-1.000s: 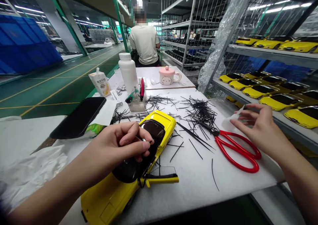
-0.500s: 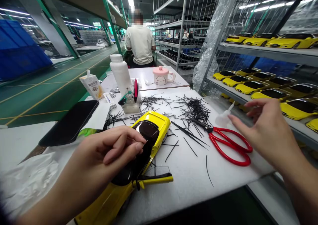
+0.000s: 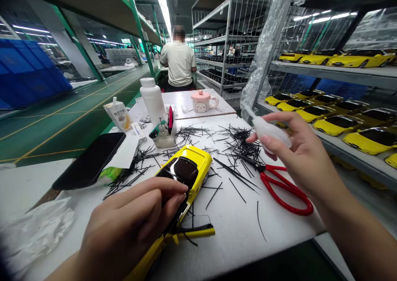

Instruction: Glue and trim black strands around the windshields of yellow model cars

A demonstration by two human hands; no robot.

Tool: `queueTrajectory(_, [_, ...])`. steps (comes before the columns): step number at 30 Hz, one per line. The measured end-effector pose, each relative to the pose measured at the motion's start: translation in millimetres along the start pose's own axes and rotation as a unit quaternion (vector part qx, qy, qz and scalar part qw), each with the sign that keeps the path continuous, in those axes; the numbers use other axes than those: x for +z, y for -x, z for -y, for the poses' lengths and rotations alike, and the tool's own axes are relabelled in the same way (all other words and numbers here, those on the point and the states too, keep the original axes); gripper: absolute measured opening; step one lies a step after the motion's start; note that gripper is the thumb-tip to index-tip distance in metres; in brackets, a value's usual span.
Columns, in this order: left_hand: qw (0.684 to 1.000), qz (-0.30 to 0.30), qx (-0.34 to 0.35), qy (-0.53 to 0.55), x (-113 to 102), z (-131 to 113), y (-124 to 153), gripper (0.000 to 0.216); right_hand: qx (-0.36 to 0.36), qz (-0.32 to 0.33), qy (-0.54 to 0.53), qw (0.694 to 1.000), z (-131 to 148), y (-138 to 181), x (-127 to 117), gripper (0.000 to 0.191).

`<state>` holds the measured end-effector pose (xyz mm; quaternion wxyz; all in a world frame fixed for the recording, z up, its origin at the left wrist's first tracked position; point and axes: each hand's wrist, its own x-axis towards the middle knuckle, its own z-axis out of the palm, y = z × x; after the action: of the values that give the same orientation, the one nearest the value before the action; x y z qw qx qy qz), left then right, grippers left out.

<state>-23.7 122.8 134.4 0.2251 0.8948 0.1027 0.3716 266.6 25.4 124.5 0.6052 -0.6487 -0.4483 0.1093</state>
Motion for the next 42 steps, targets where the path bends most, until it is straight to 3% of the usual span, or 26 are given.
queueTrajectory(2, [1.0,-0.001,0.004,-0.003,-1.1,-1.5,0.1,0.039,-0.044,0.019,-0.056,0.997,24.7,12.5,21.2,0.034])
queueTrajectory(4, [1.0,0.004,-0.019,0.02,-1.7,-3.8,-1.3,0.04,-0.047,0.116,-0.118,0.985,41.3,27.6,41.8,0.045])
queueTrajectory(7, [0.992,0.007,-0.095,0.078,-1.0,-7.0,-5.6,0.043,-0.082,0.229,-0.065,0.968,48.8,46.7,62.4,0.045])
queueTrajectory(11, [0.971,0.009,-0.189,0.149,0.8,-7.8,-9.2,0.046,-0.228,0.215,0.096,0.945,43.9,53.1,68.7,0.022])
queueTrajectory(18, [0.931,0.018,-0.277,0.237,0.8,-7.3,-9.9,0.047,-0.259,0.212,0.11,0.936,42.8,53.3,69.5,0.019])
queueTrajectory(20, [0.905,0.023,-0.318,0.283,0.1,-7.6,-11.3,0.047,-0.251,0.214,0.099,0.939,43.1,54.0,69.9,0.021])
queueTrajectory(23, [0.828,0.054,-0.381,0.408,-1.5,-7.5,-14.3,0.049,-0.212,0.238,0.064,0.946,44.0,51.1,69.4,0.016])
queueTrajectory(26, [0.744,0.088,-0.404,0.524,-2.9,-6.3,-16.8,0.054,-0.141,0.275,0.001,0.951,45.9,46.0,68.6,0.011])
queueTrajectory(29, [0.699,0.083,-0.418,0.574,-3.3,-4.2,-17.9,0.059,-0.08,0.291,-0.047,0.952,47.4,42.8,68.6,0.012])
queueTrajectory(38, [0.654,0.084,-0.443,0.608,-1.4,1.3,-13.7,0.052,-0.015,0.3,-0.144,0.943,45.5,45.1,69.3,0.007])
queueTrajectory(40, [0.663,0.087,-0.448,0.594,-0.7,2.9,-14.2,0.054,-0.015,0.298,-0.144,0.943,45.5,44.8,69.5,0.008])
queueTrajectory(42, [0.697,0.087,-0.436,0.563,-0.6,3.3,-17.6,0.056,-0.024,0.288,-0.132,0.948,44.4,43.3,67.7,0.008])
